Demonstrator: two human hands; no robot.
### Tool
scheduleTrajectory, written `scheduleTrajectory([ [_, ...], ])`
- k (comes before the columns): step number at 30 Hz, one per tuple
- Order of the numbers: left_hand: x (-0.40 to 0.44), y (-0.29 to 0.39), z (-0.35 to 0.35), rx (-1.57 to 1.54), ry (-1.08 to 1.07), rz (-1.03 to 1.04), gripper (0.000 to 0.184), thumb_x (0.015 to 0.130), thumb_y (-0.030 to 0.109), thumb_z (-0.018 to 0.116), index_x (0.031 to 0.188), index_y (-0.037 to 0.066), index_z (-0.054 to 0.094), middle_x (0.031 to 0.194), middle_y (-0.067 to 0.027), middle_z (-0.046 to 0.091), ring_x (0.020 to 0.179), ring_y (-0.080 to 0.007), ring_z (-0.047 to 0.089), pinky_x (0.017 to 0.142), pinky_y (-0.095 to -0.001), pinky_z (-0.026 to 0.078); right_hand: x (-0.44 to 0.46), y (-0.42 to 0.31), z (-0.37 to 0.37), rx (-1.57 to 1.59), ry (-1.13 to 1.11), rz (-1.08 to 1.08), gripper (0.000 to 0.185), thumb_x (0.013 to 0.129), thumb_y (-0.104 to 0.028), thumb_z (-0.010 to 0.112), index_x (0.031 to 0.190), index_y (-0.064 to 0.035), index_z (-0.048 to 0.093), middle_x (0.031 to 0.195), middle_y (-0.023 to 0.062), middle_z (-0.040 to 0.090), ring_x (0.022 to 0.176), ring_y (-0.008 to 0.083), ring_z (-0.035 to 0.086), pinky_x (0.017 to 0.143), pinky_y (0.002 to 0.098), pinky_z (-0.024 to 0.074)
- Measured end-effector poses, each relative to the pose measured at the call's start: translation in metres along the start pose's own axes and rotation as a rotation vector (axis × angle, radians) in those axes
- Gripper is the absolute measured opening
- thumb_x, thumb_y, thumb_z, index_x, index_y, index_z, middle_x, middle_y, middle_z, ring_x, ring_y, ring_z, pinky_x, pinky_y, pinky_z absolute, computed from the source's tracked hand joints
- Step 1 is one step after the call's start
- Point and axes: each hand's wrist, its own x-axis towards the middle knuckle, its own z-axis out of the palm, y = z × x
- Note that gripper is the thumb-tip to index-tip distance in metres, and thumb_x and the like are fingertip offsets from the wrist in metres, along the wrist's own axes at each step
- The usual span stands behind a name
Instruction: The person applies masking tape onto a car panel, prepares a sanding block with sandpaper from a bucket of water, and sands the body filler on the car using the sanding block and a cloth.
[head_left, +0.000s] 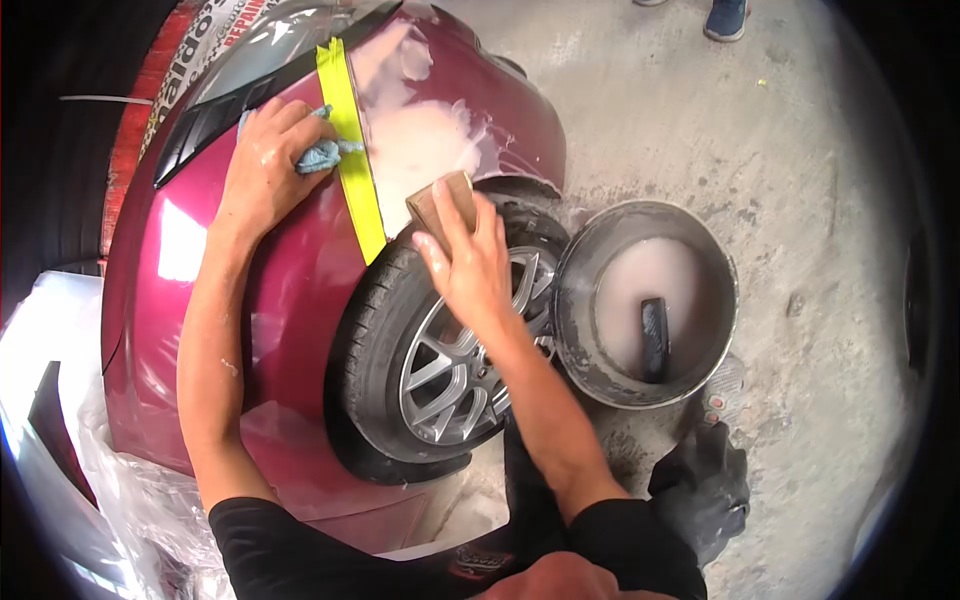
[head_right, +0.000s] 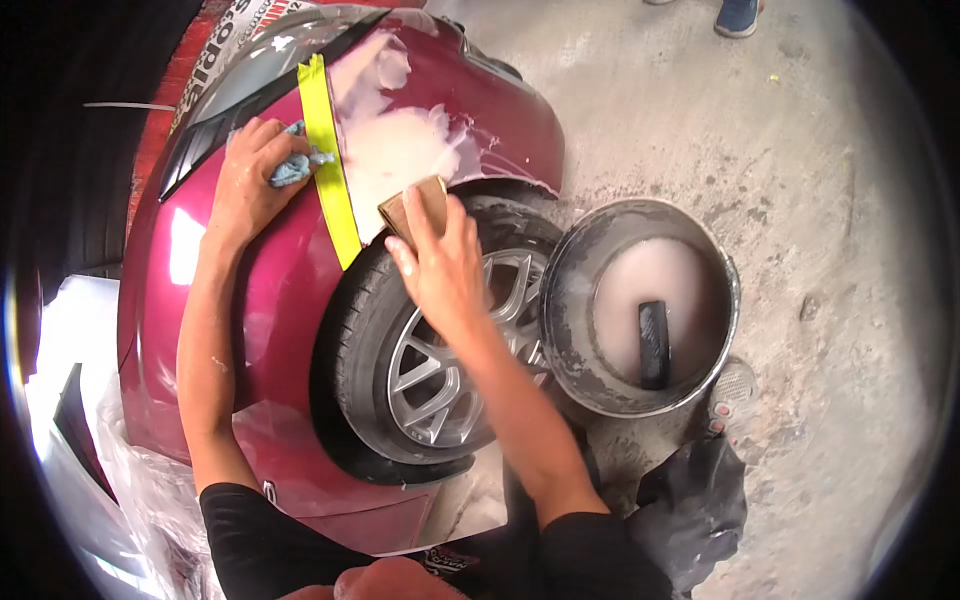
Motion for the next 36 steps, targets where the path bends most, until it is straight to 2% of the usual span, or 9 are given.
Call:
scheduleTrajectory([
  [2, -0.002, 0.0, 0.002, -0.007, 0.021, 0.006, 0.032, 0.069, 0.007, 0.086, 0.096, 0.012, 0.07, 0.094, -0.0053, 0.061, 0.099, -0.03, 0.06, 0.082, -0.0432, 0.047, 0.021, 0.018, 0.0, -0.025, 0.001, 0.02, 0.064, 0.097, -0.036, 0.073, 0.154, -0.0148, 0.052, 0.138, 0.0316, 0.049, 0.116, 0.0506, 0.058, 0.098, 0.0556, 0.0523],
  [5, -0.001, 0.002, -0.001, 0.015, -0.004, 0.004, 0.028, 0.074, 0.01, 0.086, 0.097, 0.01, 0.069, 0.095, -0.0069, 0.062, 0.097, -0.0312, 0.06, 0.083, -0.0439, 0.047, 0.073, 0.049, 0.001, -0.042, 0.026, 0.206, 0.058, 0.101, -0.037, 0.067, 0.152, -0.0141, 0.054, 0.127, 0.0298, 0.055, 0.112, 0.049, 0.059, 0.095, 0.0564, 0.0519],
  [6, -0.001, 0.003, -0.002, 0.015, -0.008, 0.006, 0.028, 0.074, 0.01, 0.086, 0.097, 0.01, 0.069, 0.095, -0.0069, 0.062, 0.097, -0.0312, 0.06, 0.083, -0.0439, 0.047, 0.075, 0.053, 0.001, -0.031, 0.06, 0.187, 0.057, 0.101, -0.039, 0.066, 0.151, -0.0135, 0.055, 0.123, 0.0295, 0.057, 0.109, 0.0482, 0.06, 0.094, 0.0576, 0.0517],
  [12, 0.0, 0.002, 0.001, 0.004, 0.008, 0.02, 0.032, 0.069, 0.007, 0.085, 0.097, 0.011, 0.069, 0.095, -0.0056, 0.062, 0.098, -0.0304, 0.059, 0.083, -0.0431, 0.047, -0.002, 0.013, 0.006, -0.03, 0.037, 0.001, 0.067, 0.096, -0.041, 0.073, 0.155, -0.0177, 0.051, 0.141, 0.0316, 0.048, 0.116, 0.0498, 0.058, 0.097, 0.0558, 0.0542],
  [17, -0.005, 0.005, -0.001, 0.027, 0.0, 0.007, 0.033, 0.07, 0.008, 0.085, 0.098, 0.011, 0.069, 0.095, -0.0053, 0.061, 0.1, -0.0295, 0.059, 0.083, -0.0426, 0.046, 0.052, 0.031, -0.006, 0.018, 0.016, 0.183, 0.059, 0.099, -0.038, 0.068, 0.151, -0.0131, 0.054, 0.122, 0.0261, 0.055, 0.109, 0.0472, 0.06, 0.093, 0.055, 0.053],
  [23, -0.003, 0.001, 0.003, 0.017, 0.021, 0.006, 0.031, 0.071, 0.01, 0.085, 0.098, 0.011, 0.069, 0.096, -0.0049, 0.061, 0.1, -0.029, 0.06, 0.083, -0.0429, 0.046, 0.007, 0.008, 0.0, -0.027, 0.009, 0.055, 0.063, 0.098, -0.041, 0.07, 0.152, -0.0137, 0.054, 0.129, 0.0289, 0.052, 0.111, 0.049, 0.058, 0.093, 0.0558, 0.0529],
  [27, -0.004, 0.004, 0.0, 0.034, 0.03, 0.002, 0.031, 0.071, 0.01, 0.085, 0.096, 0.011, 0.068, 0.095, -0.0048, 0.061, 0.1, -0.029, 0.06, 0.083, -0.0432, 0.047, 0.07, 0.047, 0.003, -0.067, 0.035, 0.216, 0.059, 0.1, -0.04, 0.066, 0.152, -0.0149, 0.055, 0.126, 0.0304, 0.054, 0.113, 0.0475, 0.058, 0.094, 0.055, 0.0526],
  [33, -0.002, 0.003, 0.002, 0.038, 0.046, 0.013, 0.029, 0.071, 0.011, 0.085, 0.095, 0.01, 0.067, 0.093, -0.0056, 0.061, 0.097, -0.0298, 0.06, 0.081, -0.0436, 0.047, 0.002, 0.008, 0.005, 0.009, 0.074, -0.007, 0.058, 0.098, -0.036, 0.07, 0.15, -0.0135, 0.058, 0.127, 0.029, 0.053, 0.11, 0.0483, 0.058, 0.093, 0.0549, 0.0523],
  [36, -0.005, 0.005, 0.002, 0.018, 0.056, 0.016, 0.028, 0.073, 0.011, 0.084, 0.095, 0.01, 0.067, 0.093, -0.0056, 0.061, 0.097, -0.0295, 0.06, 0.081, -0.0439, 0.047, 0.054, 0.047, 0.009, -0.079, 0.063, 0.176, 0.058, 0.101, -0.039, 0.066, 0.152, -0.0136, 0.055, 0.122, 0.0289, 0.054, 0.107, 0.0468, 0.059, 0.092, 0.0547, 0.052],
])
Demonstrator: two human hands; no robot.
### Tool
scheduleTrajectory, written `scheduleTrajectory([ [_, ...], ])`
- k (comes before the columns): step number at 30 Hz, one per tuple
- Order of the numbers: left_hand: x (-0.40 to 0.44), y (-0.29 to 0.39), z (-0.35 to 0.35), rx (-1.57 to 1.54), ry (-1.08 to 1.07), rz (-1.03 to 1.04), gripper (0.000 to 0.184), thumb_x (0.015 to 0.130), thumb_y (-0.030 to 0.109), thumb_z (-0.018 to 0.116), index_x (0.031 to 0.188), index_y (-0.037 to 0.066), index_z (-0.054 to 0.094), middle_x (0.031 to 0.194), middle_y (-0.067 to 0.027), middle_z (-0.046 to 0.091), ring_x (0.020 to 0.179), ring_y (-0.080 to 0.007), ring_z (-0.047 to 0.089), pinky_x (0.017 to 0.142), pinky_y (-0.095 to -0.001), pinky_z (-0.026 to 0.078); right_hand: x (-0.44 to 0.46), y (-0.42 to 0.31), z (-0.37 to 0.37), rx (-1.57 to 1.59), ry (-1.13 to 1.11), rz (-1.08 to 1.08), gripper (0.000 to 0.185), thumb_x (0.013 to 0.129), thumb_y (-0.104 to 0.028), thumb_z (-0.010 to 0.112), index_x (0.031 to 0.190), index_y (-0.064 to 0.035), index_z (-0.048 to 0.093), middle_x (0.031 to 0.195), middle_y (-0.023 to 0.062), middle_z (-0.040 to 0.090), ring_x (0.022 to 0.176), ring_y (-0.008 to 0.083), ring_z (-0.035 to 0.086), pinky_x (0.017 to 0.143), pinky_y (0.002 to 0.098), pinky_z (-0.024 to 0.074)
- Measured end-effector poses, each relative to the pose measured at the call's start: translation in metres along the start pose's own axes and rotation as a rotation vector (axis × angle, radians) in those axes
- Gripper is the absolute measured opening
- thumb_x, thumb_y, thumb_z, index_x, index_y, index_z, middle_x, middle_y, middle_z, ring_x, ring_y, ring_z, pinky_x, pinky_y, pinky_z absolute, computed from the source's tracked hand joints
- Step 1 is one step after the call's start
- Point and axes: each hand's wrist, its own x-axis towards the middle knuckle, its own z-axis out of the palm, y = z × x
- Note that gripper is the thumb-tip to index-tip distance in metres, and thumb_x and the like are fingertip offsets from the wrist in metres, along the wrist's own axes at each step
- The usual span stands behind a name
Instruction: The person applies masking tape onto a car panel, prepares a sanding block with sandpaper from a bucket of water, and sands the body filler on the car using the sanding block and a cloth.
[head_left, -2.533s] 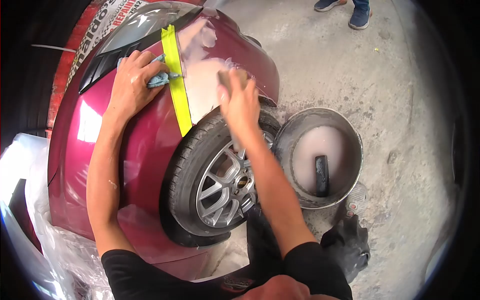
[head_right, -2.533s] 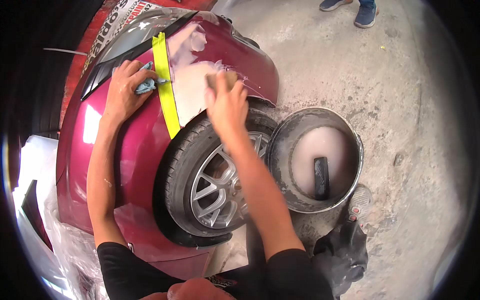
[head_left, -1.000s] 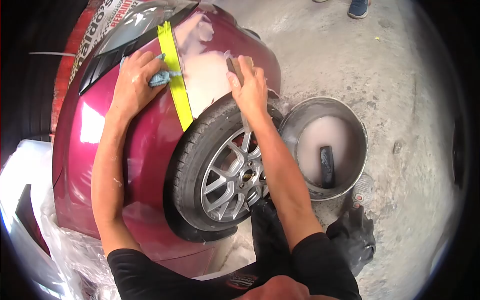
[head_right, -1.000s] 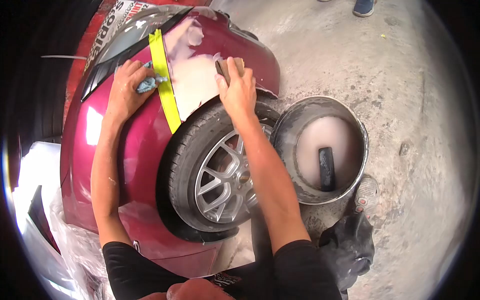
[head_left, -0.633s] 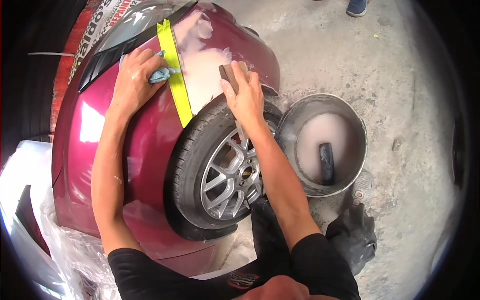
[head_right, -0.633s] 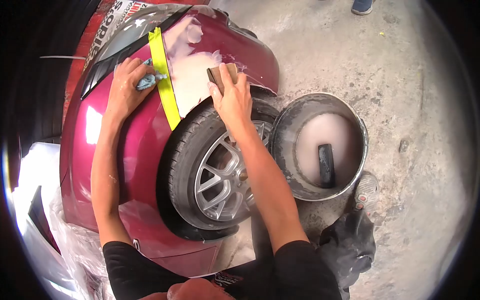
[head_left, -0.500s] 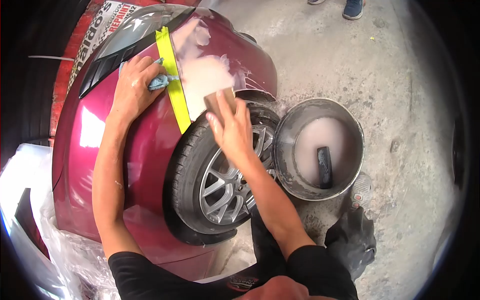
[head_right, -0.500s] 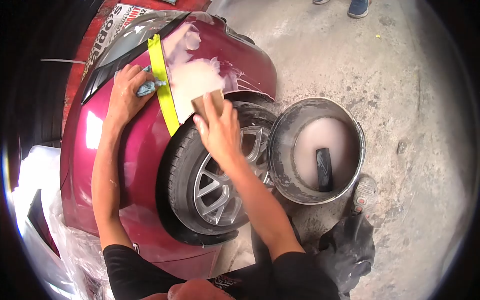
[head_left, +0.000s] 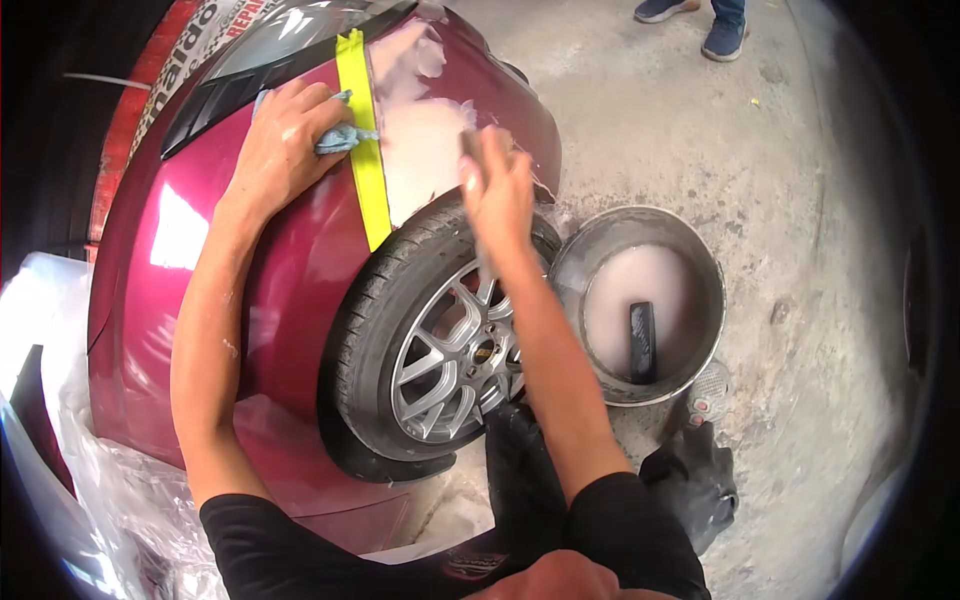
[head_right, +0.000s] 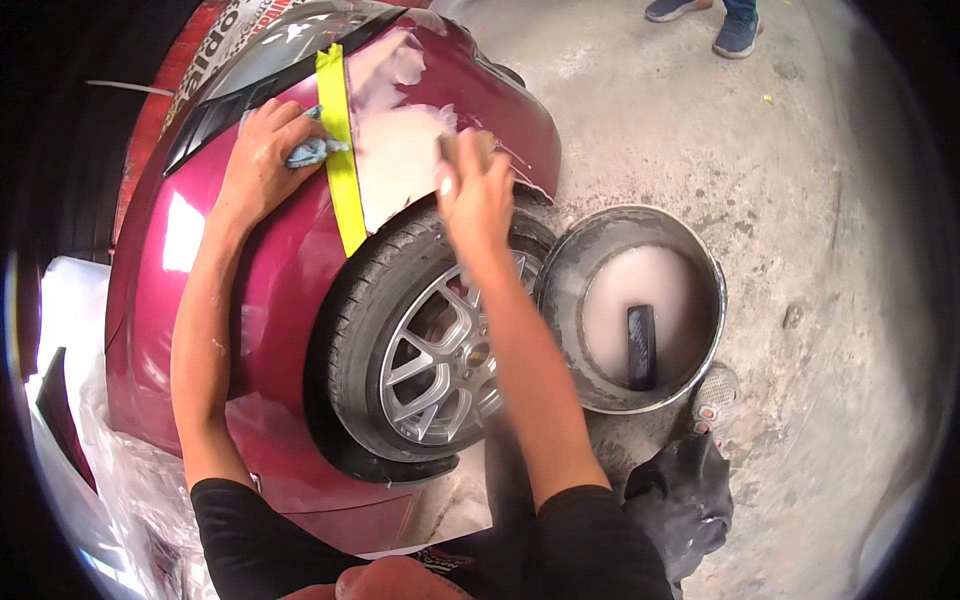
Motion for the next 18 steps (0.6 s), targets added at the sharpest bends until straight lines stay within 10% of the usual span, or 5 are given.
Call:
scheduleTrajectory([
  [18, 0.004, -0.004, 0.001, -0.008, 0.01, 0.009, 0.024, 0.076, 0.013, 0.083, 0.093, 0.01, 0.067, 0.092, -0.0059, 0.061, 0.096, -0.0293, 0.059, 0.083, -0.0436, 0.047, -0.044, -0.018, 0.006, 0.149, 0.074, -0.07, 0.059, 0.1, -0.039, 0.068, 0.151, -0.0117, 0.056, 0.117, 0.0274, 0.054, 0.109, 0.0455, 0.059, 0.093, 0.0544, 0.0516],
])
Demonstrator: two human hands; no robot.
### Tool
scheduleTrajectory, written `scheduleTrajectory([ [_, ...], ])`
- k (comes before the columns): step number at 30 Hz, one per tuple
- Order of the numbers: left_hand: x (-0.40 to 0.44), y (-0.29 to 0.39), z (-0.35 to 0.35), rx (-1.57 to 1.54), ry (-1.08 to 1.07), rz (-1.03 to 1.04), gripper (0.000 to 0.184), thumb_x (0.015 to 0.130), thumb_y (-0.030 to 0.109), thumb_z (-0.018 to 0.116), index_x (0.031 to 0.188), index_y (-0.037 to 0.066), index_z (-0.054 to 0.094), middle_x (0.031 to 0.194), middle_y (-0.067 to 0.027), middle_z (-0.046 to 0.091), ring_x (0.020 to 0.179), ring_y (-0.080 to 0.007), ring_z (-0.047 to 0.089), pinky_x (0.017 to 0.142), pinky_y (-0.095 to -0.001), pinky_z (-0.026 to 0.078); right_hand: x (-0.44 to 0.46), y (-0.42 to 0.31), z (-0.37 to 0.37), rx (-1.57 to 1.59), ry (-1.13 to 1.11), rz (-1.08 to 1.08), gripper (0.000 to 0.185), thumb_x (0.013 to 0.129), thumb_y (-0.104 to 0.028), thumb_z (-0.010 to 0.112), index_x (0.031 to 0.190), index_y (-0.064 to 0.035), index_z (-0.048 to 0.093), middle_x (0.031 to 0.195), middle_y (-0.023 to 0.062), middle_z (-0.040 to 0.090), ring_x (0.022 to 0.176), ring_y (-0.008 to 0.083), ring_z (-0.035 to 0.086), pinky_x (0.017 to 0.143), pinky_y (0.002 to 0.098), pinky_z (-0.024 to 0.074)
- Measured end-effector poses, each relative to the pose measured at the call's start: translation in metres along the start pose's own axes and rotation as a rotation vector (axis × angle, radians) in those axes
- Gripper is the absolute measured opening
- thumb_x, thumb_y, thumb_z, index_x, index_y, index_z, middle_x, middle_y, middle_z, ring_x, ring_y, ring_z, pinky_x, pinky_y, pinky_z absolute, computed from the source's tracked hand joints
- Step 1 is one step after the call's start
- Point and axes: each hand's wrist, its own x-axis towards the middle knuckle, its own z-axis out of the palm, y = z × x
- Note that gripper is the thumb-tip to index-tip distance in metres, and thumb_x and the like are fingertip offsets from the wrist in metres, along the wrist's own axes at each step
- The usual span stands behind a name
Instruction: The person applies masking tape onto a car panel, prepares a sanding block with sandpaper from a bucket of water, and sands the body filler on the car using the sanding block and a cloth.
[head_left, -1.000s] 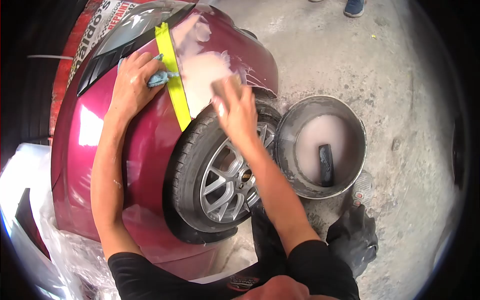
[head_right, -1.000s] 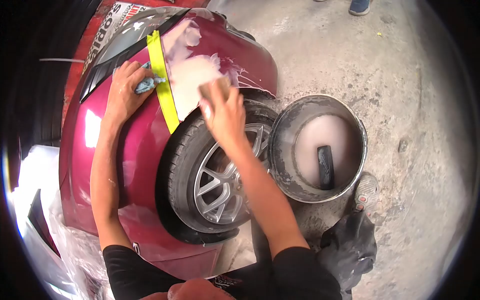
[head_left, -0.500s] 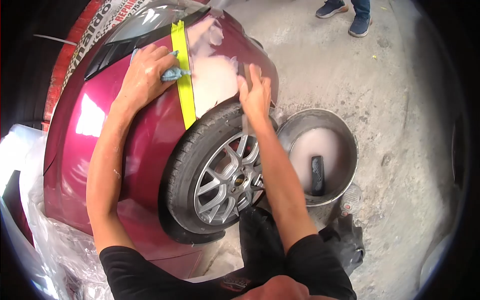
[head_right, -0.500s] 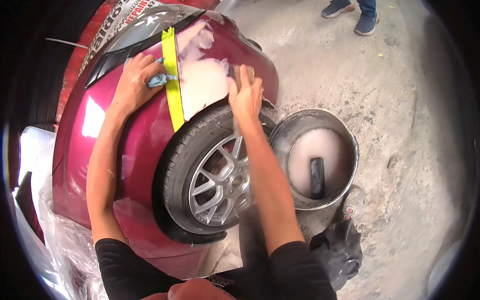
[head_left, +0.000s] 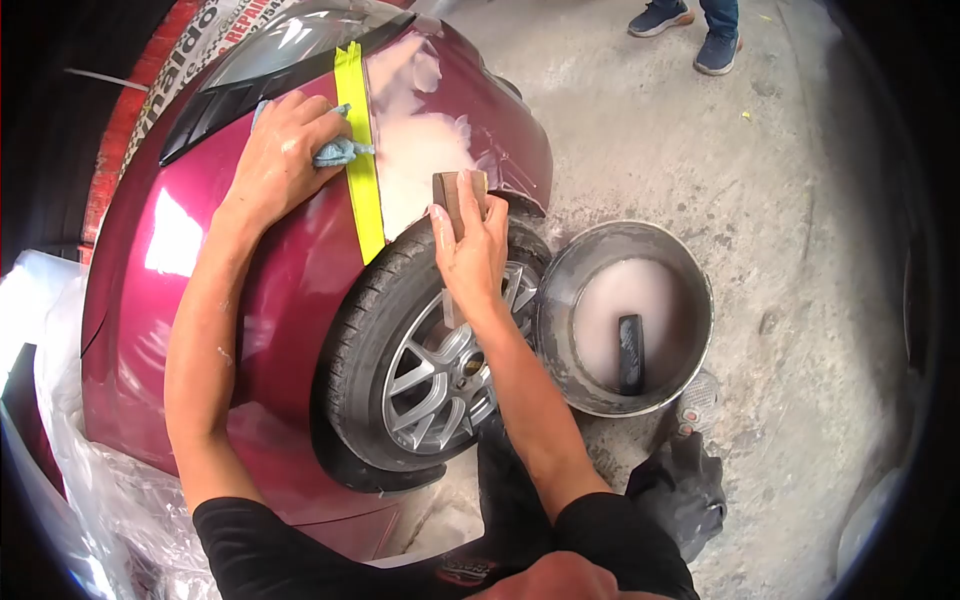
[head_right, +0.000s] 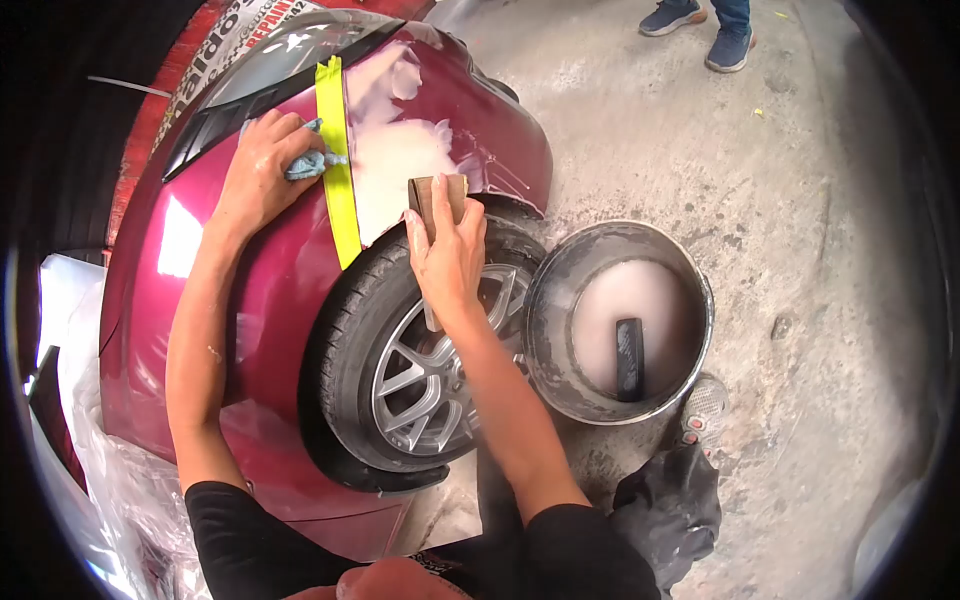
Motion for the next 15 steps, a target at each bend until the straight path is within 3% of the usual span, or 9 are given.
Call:
scheduleTrajectory([
  [7, -0.005, 0.0, -0.002, -0.007, 0.004, 0.004, 0.025, 0.076, 0.016, 0.084, 0.092, 0.011, 0.067, 0.092, -0.0058, 0.061, 0.096, -0.0297, 0.059, 0.083, -0.043, 0.046, 0.076, 0.033, 0.007, -0.164, 0.021, 0.174, 0.057, 0.1, -0.039, 0.066, 0.15, -0.0108, 0.057, 0.114, 0.0279, 0.054, 0.105, 0.0445, 0.06, 0.093, 0.052, 0.0507],
  [10, -0.002, 0.0, -0.001, -0.006, 0.002, 0.0, 0.026, 0.075, 0.016, 0.085, 0.093, 0.011, 0.067, 0.094, -0.0056, 0.061, 0.096, -0.0298, 0.059, 0.083, -0.043, 0.047, 0.016, 0.013, 0.011, -0.074, 0.104, -0.038, 0.06, 0.1, -0.038, 0.068, 0.152, -0.0121, 0.056, 0.119, 0.0278, 0.054, 0.111, 0.0446, 0.059, 0.095, 0.0513, 0.0509],
  [11, -0.001, -0.001, 0.0, 0.002, 0.003, 0.006, 0.026, 0.075, 0.016, 0.085, 0.093, 0.01, 0.067, 0.094, -0.0057, 0.061, 0.096, -0.0299, 0.059, 0.084, -0.0433, 0.047, 0.008, 0.007, 0.009, -0.043, 0.085, -0.031, 0.059, 0.1, -0.037, 0.068, 0.151, -0.0114, 0.057, 0.121, 0.0278, 0.054, 0.114, 0.0458, 0.058, 0.096, 0.0518, 0.0508],
  [13, -0.002, 0.001, -0.001, 0.013, 0.0, 0.013, 0.026, 0.076, 0.017, 0.085, 0.094, 0.01, 0.067, 0.094, -0.006, 0.061, 0.097, -0.0302, 0.059, 0.084, -0.0438, 0.047, 0.033, 0.009, 0.009, -0.095, 0.085, -0.003, 0.055, 0.1, -0.032, 0.07, 0.148, -0.0069, 0.059, 0.115, 0.0286, 0.057, 0.106, 0.0416, 0.061, 0.097, 0.0486, 0.0501],
  [14, -0.002, 0.002, -0.003, -0.001, -0.004, -0.003, 0.025, 0.077, 0.017, 0.084, 0.094, 0.01, 0.067, 0.094, -0.0064, 0.061, 0.097, -0.0306, 0.06, 0.084, -0.0443, 0.048, 0.055, 0.021, 0.011, -0.146, 0.044, 0.08, 0.058, 0.101, -0.041, 0.064, 0.149, -0.0092, 0.058, 0.117, 0.028, 0.055, 0.109, 0.0454, 0.059, 0.095, 0.0523, 0.0504],
  [15, -0.004, 0.001, -0.003, -0.001, -0.005, -0.009, 0.025, 0.077, 0.017, 0.084, 0.094, 0.01, 0.067, 0.094, -0.0065, 0.061, 0.097, -0.0306, 0.06, 0.084, -0.0443, 0.048, 0.076, 0.036, 0.013, -0.17, 0.025, 0.171, 0.057, 0.102, -0.042, 0.063, 0.149, -0.0112, 0.058, 0.113, 0.0271, 0.055, 0.106, 0.0451, 0.059, 0.093, 0.0523, 0.0501],
])
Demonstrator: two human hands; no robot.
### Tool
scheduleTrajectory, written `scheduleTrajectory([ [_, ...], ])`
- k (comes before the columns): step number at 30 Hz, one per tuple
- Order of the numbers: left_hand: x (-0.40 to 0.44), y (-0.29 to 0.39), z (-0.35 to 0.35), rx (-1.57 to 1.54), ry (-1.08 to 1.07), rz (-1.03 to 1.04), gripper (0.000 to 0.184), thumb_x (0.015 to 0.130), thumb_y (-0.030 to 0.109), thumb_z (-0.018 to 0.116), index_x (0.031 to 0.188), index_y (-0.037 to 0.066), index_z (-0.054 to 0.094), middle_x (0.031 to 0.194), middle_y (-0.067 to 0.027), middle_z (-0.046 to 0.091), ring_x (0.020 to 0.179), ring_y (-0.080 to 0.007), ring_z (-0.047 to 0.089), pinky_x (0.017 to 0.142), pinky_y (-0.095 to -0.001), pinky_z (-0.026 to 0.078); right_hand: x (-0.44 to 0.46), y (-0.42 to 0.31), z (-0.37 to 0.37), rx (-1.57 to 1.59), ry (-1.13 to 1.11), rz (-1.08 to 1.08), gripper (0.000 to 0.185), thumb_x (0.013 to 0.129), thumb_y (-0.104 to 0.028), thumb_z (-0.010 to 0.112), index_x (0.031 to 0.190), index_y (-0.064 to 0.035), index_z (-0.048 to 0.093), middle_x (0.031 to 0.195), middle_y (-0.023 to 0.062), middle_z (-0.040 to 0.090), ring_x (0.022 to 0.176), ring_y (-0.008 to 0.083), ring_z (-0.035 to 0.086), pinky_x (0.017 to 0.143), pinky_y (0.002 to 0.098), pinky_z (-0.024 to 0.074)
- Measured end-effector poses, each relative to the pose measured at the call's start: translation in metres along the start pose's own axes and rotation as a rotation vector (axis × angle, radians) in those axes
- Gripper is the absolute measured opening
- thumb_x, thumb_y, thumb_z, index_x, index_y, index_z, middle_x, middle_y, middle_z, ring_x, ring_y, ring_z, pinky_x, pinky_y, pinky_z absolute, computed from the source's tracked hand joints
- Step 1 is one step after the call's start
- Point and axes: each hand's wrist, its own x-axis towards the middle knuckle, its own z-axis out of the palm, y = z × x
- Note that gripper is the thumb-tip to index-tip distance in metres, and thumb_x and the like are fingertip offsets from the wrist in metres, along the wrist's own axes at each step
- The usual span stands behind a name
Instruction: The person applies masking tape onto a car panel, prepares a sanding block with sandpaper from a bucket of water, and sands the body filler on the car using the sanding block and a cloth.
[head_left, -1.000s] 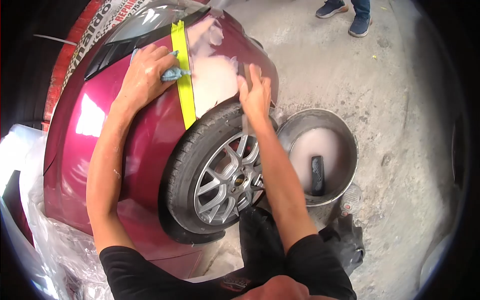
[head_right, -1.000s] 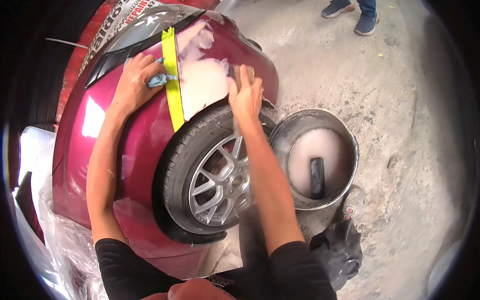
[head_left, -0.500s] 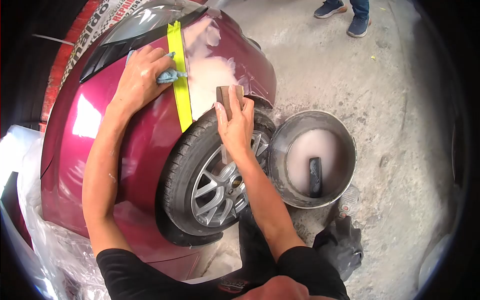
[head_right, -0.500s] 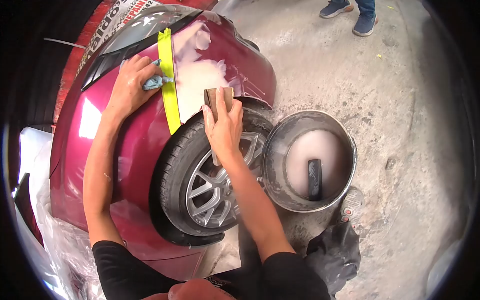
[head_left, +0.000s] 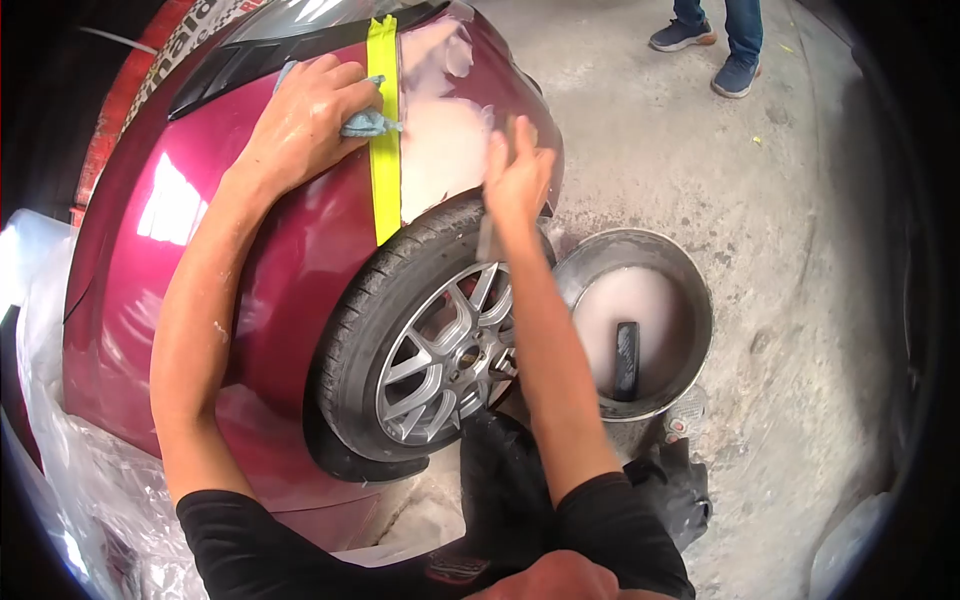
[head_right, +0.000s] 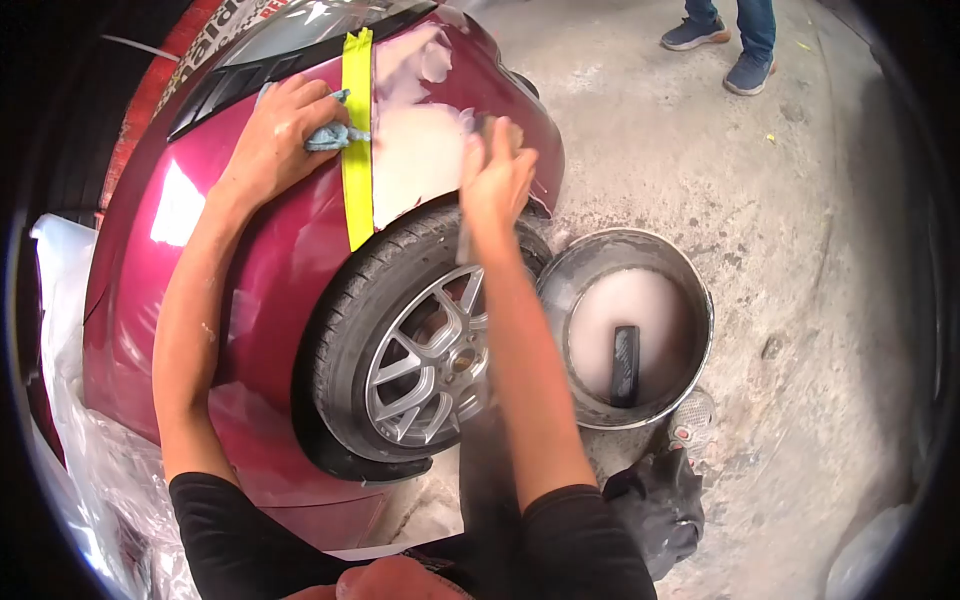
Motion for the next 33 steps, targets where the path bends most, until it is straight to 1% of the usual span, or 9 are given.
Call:
scheduleTrajectory([
  [4, 0.006, -0.001, 0.0, -0.018, 0.021, 0.025, 0.024, 0.077, 0.016, 0.083, 0.093, 0.009, 0.066, 0.093, -0.0069, 0.061, 0.095, -0.0306, 0.059, 0.084, -0.0443, 0.047, -0.015, 0.002, 0.002, 0.006, 0.094, -0.112, 0.055, 0.099, -0.035, 0.069, 0.147, -0.0076, 0.061, 0.108, 0.0254, 0.058, 0.097, 0.0412, 0.06, 0.091, 0.0481, 0.05],
  [8, 0.005, 0.002, 0.0, -0.026, -0.022, -0.008, 0.023, 0.076, 0.015, 0.083, 0.091, 0.009, 0.067, 0.092, -0.0066, 0.061, 0.095, -0.0303, 0.059, 0.084, -0.0436, 0.048, -0.082, -0.018, -0.02, 0.148, -0.007, -0.249, 0.061, 0.098, -0.036, 0.07, 0.152, -0.0107, 0.056, 0.116, 0.0259, 0.054, 0.11, 0.0457, 0.058, 0.094, 0.0517, 0.0508],
  [14, 0.004, 0.003, -0.001, -0.021, -0.01, -0.003, 0.024, 0.075, 0.013, 0.083, 0.093, 0.01, 0.067, 0.092, -0.0065, 0.061, 0.095, -0.03, 0.059, 0.084, -0.0433, 0.047, -0.004, 0.001, -0.012, 0.007, -0.043, -0.004, 0.057, 0.1, -0.039, 0.067, 0.149, -0.0104, 0.059, 0.115, 0.0273, 0.054, 0.107, 0.0449, 0.059, 0.092, 0.0526, 0.0512],
  [18, 0.005, 0.002, 0.001, -0.008, -0.002, -0.005, 0.024, 0.075, 0.013, 0.083, 0.091, 0.009, 0.066, 0.091, -0.0064, 0.061, 0.094, -0.0299, 0.059, 0.083, -0.0439, 0.047, -0.09, -0.027, -0.025, 0.189, -0.073, -0.137, 0.058, 0.1, -0.038, 0.068, 0.151, -0.0131, 0.057, 0.123, 0.027, 0.052, 0.113, 0.0459, 0.057, 0.097, 0.0531, 0.051],
  [20, 0.004, 0.002, 0.003, -0.02, 0.004, 0.015, 0.024, 0.075, 0.013, 0.083, 0.091, 0.01, 0.065, 0.091, -0.0063, 0.06, 0.094, -0.0296, 0.059, 0.082, -0.0435, 0.047, -0.074, -0.025, -0.022, 0.064, -0.021, -0.169, 0.058, 0.1, -0.037, 0.068, 0.151, -0.0132, 0.057, 0.121, 0.0264, 0.053, 0.111, 0.0458, 0.057, 0.095, 0.0529, 0.0514],
  [24, 0.002, 0.003, 0.001, -0.008, 0.016, 0.008, 0.024, 0.075, 0.013, 0.083, 0.091, 0.01, 0.066, 0.09, -0.006, 0.06, 0.093, -0.0295, 0.059, 0.081, -0.0431, 0.046, 0.001, 0.004, -0.014, -0.007, -0.064, 0.079, 0.056, 0.101, -0.039, 0.066, 0.148, -0.0103, 0.059, 0.113, 0.0262, 0.055, 0.106, 0.0449, 0.059, 0.09, 0.0519, 0.0515],
  [28, 0.005, 0.002, 0.0, -0.009, -0.01, -0.003, 0.025, 0.075, 0.013, 0.083, 0.091, 0.009, 0.065, 0.091, -0.0062, 0.06, 0.094, -0.0299, 0.059, 0.082, -0.0434, 0.046, -0.074, -0.023, -0.018, 0.107, 0.015, -0.183, 0.059, 0.099, -0.038, 0.07, 0.15, -0.0108, 0.057, 0.121, 0.03, 0.053, 0.11, 0.0471, 0.058, 0.091, 0.0536, 0.0522],
  [30, 0.007, 0.003, 0.002, -0.019, -0.009, -0.003, 0.025, 0.074, 0.012, 0.084, 0.092, 0.01, 0.066, 0.091, -0.006, 0.06, 0.094, -0.0297, 0.059, 0.082, -0.0436, 0.046, -0.099, -0.035, -0.03, 0.169, -0.092, -0.178, 0.06, 0.098, -0.037, 0.07, 0.151, -0.0122, 0.056, 0.126, 0.0305, 0.051, 0.113, 0.0486, 0.057, 0.094, 0.0535, 0.0514],
  [33, 0.006, 0.004, 0.0, -0.013, 0.013, 0.011, 0.027, 0.073, 0.011, 0.084, 0.093, 0.01, 0.067, 0.091, -0.0057, 0.06, 0.094, -0.0294, 0.059, 0.083, -0.0436, 0.046, -0.045, -0.019, -0.014, 0.068, -0.008, -0.107, 0.06, 0.098, -0.038, 0.069, 0.151, -0.0121, 0.056, 0.116, 0.0262, 0.053, 0.105, 0.0459, 0.058, 0.091, 0.0538, 0.0502],
])
